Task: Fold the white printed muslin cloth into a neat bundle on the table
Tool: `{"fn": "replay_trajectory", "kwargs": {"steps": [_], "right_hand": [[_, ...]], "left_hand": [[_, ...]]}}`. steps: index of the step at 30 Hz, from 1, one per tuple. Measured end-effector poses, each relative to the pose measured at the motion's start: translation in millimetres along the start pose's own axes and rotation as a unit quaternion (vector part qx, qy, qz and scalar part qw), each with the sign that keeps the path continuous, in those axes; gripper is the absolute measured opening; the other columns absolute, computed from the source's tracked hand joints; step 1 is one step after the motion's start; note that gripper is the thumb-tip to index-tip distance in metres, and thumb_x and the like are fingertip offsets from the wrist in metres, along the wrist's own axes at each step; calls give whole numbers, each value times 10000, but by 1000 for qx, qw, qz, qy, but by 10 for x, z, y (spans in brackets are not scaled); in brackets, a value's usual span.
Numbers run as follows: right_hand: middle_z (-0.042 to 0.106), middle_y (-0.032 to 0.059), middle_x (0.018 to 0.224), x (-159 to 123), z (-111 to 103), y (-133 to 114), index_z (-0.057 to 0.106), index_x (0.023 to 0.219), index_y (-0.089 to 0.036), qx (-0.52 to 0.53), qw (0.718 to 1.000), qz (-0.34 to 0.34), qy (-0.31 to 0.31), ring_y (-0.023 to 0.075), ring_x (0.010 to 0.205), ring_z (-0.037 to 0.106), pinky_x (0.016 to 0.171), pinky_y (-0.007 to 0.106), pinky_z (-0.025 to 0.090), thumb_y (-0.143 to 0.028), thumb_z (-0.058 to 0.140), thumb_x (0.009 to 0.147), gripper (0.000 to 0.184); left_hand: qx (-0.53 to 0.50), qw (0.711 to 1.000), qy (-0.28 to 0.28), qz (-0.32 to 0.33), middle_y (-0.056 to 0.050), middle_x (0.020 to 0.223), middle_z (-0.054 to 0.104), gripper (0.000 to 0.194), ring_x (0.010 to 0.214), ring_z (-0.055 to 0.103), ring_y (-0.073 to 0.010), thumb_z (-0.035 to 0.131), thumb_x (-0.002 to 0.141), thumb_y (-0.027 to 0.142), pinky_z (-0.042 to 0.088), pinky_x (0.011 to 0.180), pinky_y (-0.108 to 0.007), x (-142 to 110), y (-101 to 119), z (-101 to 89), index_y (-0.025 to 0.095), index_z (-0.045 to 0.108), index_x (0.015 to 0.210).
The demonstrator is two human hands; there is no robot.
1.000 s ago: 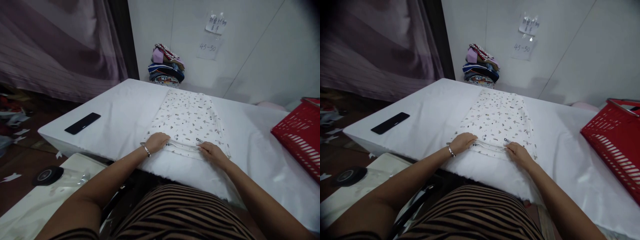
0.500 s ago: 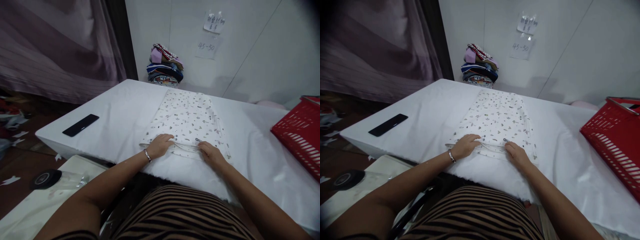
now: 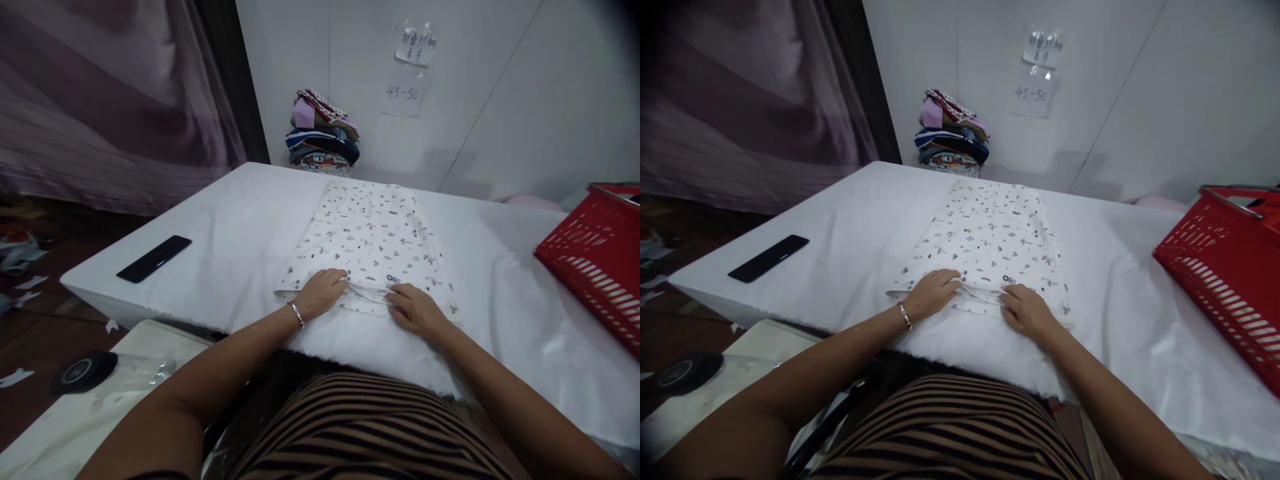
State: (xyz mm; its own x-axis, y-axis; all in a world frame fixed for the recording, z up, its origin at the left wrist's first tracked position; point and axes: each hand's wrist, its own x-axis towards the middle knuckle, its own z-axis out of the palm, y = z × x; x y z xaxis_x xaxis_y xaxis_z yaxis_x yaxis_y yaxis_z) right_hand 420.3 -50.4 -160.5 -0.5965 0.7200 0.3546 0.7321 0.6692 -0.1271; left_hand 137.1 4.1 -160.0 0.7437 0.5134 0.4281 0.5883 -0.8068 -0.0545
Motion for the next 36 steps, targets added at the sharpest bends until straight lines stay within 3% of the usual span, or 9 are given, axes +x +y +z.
{"fn": "replay_trajectory", "kwargs": {"steps": [6, 10, 15, 18, 30, 36], "right_hand": [[613, 136, 1090, 12, 36, 1, 631, 999, -161, -31, 1000, -4, 3, 230, 955, 569, 787, 373, 513, -193, 448, 874, 224], [626, 135, 1075, 6, 61, 4, 626, 1014, -161, -50, 998, -13, 20, 230, 942, 579, 766, 380, 521, -182, 432, 889, 232], [600, 129, 1159, -29, 37, -2, 603, 1056, -183, -48, 997, -18, 59, 236, 1032, 558, 818, 399, 512, -177, 423, 896, 241], [622, 122, 1109, -66, 13, -22, 598, 1068, -181, -48, 995, -22, 80, 230, 1007, 566, 813, 398, 510, -163, 429, 894, 243], [650, 97, 1088, -258, 145, -57, 570, 1147, -209, -38, 998, 1, 52, 226, 978, 598, 833, 427, 505, -183, 411, 904, 291], [657, 92, 1013, -236, 138, -69, 516, 1195, -197, -53, 998, -9, 19, 212, 898, 603, 753, 377, 511, -129, 389, 887, 340]], "left_hand": [[13, 1000, 15, 4, -85, 1117, 596, 153, 972, 539, -192, 473, 841, 97, 443, 782, -323, 18, -24, 94, 151, 581, 936], [31, 999, 22, 21, -76, 1082, 612, 124, 946, 546, -189, 480, 839, 93, 441, 764, -319, 28, -22, 115, 151, 590, 831], [19, 996, 74, 47, -57, 1031, 626, 188, 974, 533, -173, 446, 862, 83, 432, 785, -302, 5, 21, -5, 148, 581, 747], [5, 995, 88, 53, -40, 957, 635, 208, 954, 529, -168, 436, 874, 92, 424, 795, -303, -38, 52, -102, 150, 586, 742], [-23, 999, 9, 42, -28, 871, 641, 204, 908, 521, -162, 415, 903, 146, 389, 822, -326, -126, 95, -149, 182, 599, 823], [-11, 999, -18, 35, -31, 726, 585, 216, 768, 507, -154, 388, 898, 113, 383, 781, -308, -132, 127, -113, 162, 579, 810]]}}
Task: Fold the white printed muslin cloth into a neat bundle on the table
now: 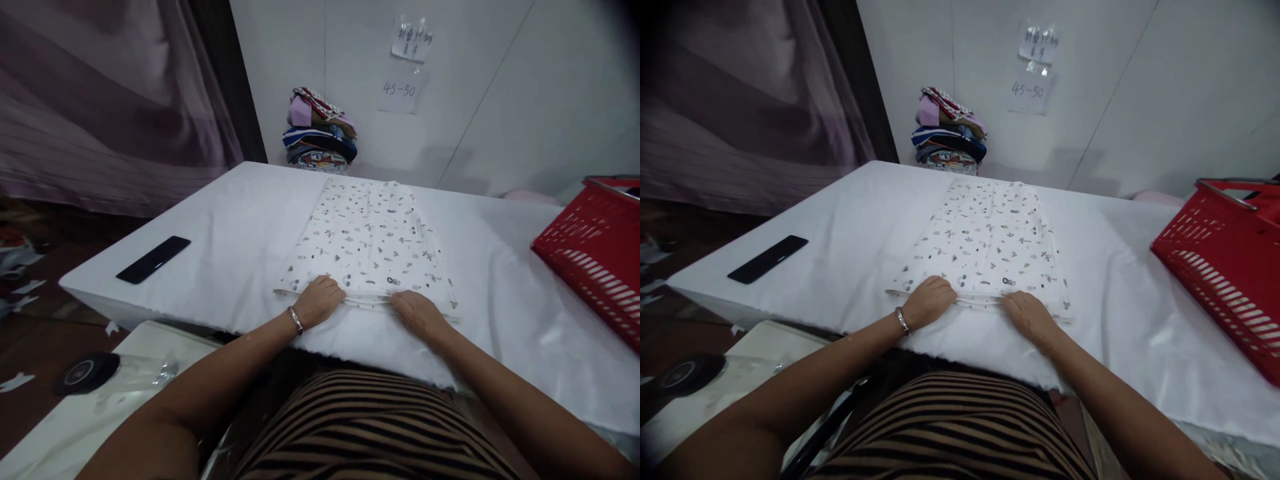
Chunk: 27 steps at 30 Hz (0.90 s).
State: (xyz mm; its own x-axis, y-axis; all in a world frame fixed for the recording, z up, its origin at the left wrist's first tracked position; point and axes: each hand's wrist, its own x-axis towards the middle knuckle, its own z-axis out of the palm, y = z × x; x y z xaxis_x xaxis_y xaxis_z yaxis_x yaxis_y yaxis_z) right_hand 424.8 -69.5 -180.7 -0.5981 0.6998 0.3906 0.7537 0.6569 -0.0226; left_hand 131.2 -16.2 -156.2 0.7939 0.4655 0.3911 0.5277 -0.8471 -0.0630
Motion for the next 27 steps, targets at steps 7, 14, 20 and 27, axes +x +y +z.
{"fn": "replay_trajectory", "kwargs": {"steps": [7, 14, 20, 27], "right_hand": [[661, 77, 982, 44, -59, -41, 484, 1247, -201, -2, 1000, -7, -8, 201, 861, 597, 731, 347, 498, -115, 373, 887, 387], [660, 61, 982, 48, -40, -98, 586, 1096, -242, 43, 997, 49, -31, 210, 864, 584, 734, 352, 482, -209, 390, 921, 265], [657, 43, 969, 62, 6, -125, 593, 1074, -273, 80, 991, 103, -39, 208, 858, 585, 745, 348, 482, -290, 390, 928, 250], [629, 112, 1035, 82, -84, -125, 587, 1117, -180, 48, 998, 6, -43, 226, 886, 553, 756, 381, 467, -195, 373, 914, 296]], "left_hand": [[-6, 1000, 12, -2, -29, 785, 623, 179, 817, 516, -163, 431, 895, 125, 384, 767, -309, -20, 8, 20, 169, 602, 926], [-13, 1000, -13, -17, -35, 820, 626, 161, 848, 521, -168, 449, 884, 117, 391, 754, -315, -46, 16, 46, 172, 599, 900], [-10, 999, -42, -24, -43, 937, 628, 145, 885, 529, -173, 466, 877, 115, 391, 755, -315, -60, 48, 72, 171, 589, 929], [-28, 997, -63, -20, -39, 950, 623, 148, 897, 533, -183, 518, 883, 271, 402, 755, -318, -35, 44, 4, 179, 586, 977]]}}
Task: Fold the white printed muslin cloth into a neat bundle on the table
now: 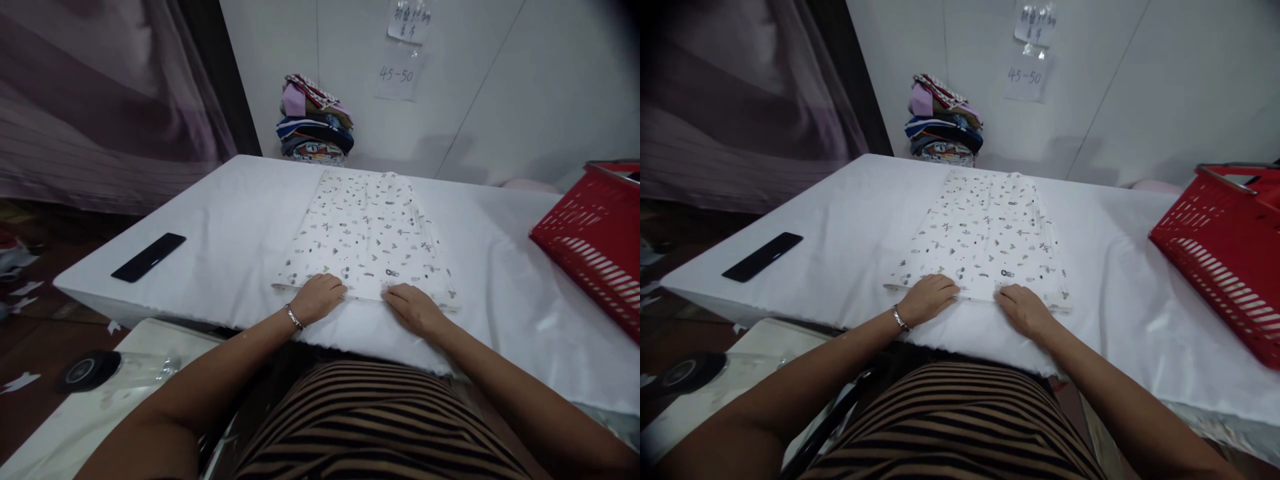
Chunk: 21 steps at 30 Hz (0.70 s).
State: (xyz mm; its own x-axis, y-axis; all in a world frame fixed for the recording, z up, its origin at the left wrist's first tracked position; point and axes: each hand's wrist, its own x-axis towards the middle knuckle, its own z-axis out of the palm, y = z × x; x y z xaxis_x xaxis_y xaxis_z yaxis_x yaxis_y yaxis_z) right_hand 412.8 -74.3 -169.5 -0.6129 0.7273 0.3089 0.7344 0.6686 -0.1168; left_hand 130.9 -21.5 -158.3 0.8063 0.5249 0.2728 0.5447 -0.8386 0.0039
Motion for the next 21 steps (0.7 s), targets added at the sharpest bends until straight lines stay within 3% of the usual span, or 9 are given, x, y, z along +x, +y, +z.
{"fn": "replay_trajectory", "kwargs": {"steps": [4, 10, 16, 21], "right_hand": [[617, 117, 1060, -18, -18, 15, 557, 1166, -185, 7, 1000, -24, 0, 222, 901, 555, 763, 378, 468, -195, 394, 907, 307], [635, 84, 1047, -27, -30, 55, 537, 1188, -227, 24, 999, 24, 9, 212, 893, 582, 776, 357, 488, -183, 401, 904, 318], [625, 95, 1103, -16, -63, 114, 445, 1286, -221, 8, 999, -9, 44, 209, 979, 582, 794, 378, 504, -128, 378, 874, 428], [644, 81, 1052, 8, -23, 104, 490, 1228, -225, -19, 999, -15, 32, 206, 931, 590, 775, 376, 505, -168, 403, 894, 350]], "left_hand": [[10, 1000, -7, 0, -40, 949, 625, 130, 892, 536, -178, 506, 886, 233, 402, 745, -312, 9, -25, -1, 180, 593, 966], [33, 999, 3, -20, -38, 914, 635, 182, 846, 552, -170, 454, 885, 136, 415, 716, -305, 49, -55, 15, 184, 605, 975], [26, 998, 13, -57, -39, 869, 628, 179, 819, 557, -177, 459, 873, 121, 435, 699, -304, 89, -68, 62, 177, 598, 970], [30, 998, 23, -54, -42, 864, 622, 194, 817, 555, -181, 447, 877, 106, 432, 705, -309, 87, -66, 98, 172, 583, 999]]}}
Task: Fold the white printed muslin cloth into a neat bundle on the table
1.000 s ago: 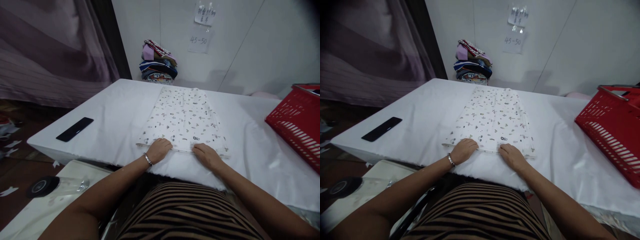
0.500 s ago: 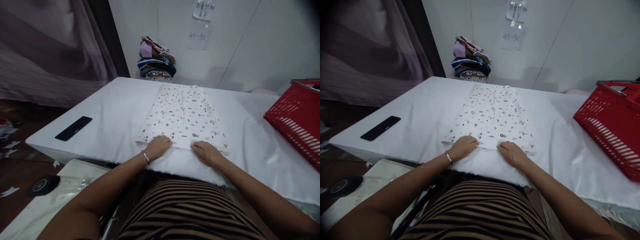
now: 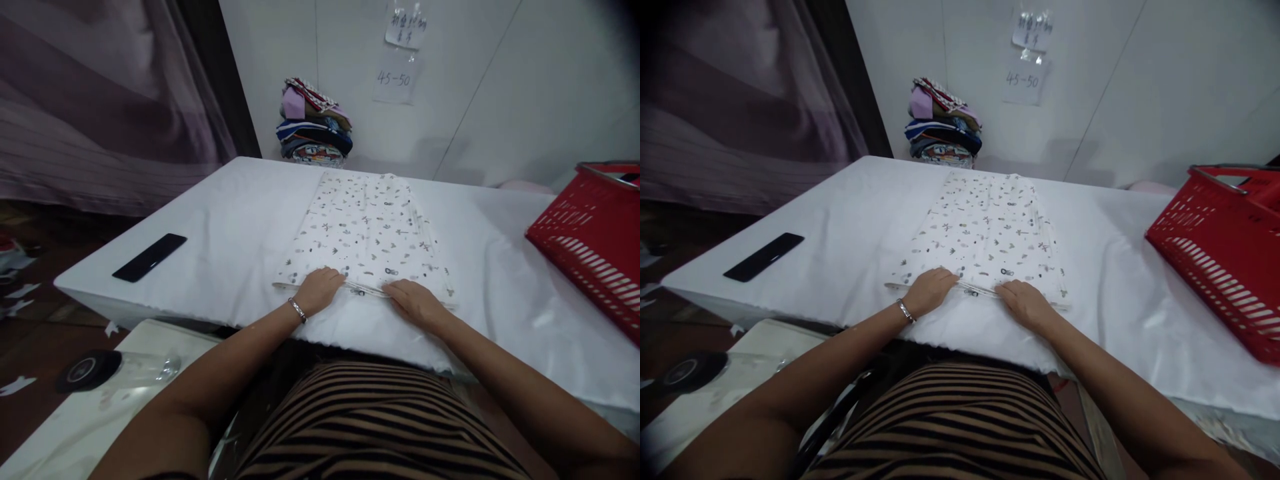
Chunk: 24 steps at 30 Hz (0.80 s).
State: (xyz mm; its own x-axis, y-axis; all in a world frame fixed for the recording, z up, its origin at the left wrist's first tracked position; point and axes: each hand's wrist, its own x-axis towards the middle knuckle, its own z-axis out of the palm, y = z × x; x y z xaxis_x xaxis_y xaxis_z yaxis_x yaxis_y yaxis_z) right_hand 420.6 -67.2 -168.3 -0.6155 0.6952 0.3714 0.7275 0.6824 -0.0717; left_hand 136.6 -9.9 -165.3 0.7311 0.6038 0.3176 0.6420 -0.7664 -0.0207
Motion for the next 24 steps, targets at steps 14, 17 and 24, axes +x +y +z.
{"fn": "replay_trajectory", "kwargs": {"steps": [14, 17, 24], "right_hand": [[672, 45, 938, 199, -201, 7, 623, 1006, -224, 42, 991, 114, -61, 190, 848, 597, 739, 322, 477, -245, 360, 934, 273], [669, 49, 950, 318, -301, 106, 629, 1011, -222, 2, 988, 148, -31, 201, 840, 584, 723, 331, 456, -222, 320, 939, 318], [653, 81, 1006, 122, -63, 64, 599, 1092, -182, -54, 998, 16, -41, 199, 857, 551, 740, 339, 437, -175, 363, 923, 291]], "left_hand": [[31, 998, 39, 34, -26, 859, 638, 177, 803, 556, -151, 419, 924, 208, 410, 683, -273, 48, -31, -118, 176, 592, 949], [59, 994, 87, 22, -31, 886, 641, 193, 809, 550, -151, 404, 928, 185, 395, 669, -270, 206, -106, -191, 172, 591, 975], [88, 987, 63, 115, -27, 850, 605, 163, 786, 509, -149, 430, 908, 146, 377, 685, -281, 116, -82, -81, 164, 592, 918]]}}
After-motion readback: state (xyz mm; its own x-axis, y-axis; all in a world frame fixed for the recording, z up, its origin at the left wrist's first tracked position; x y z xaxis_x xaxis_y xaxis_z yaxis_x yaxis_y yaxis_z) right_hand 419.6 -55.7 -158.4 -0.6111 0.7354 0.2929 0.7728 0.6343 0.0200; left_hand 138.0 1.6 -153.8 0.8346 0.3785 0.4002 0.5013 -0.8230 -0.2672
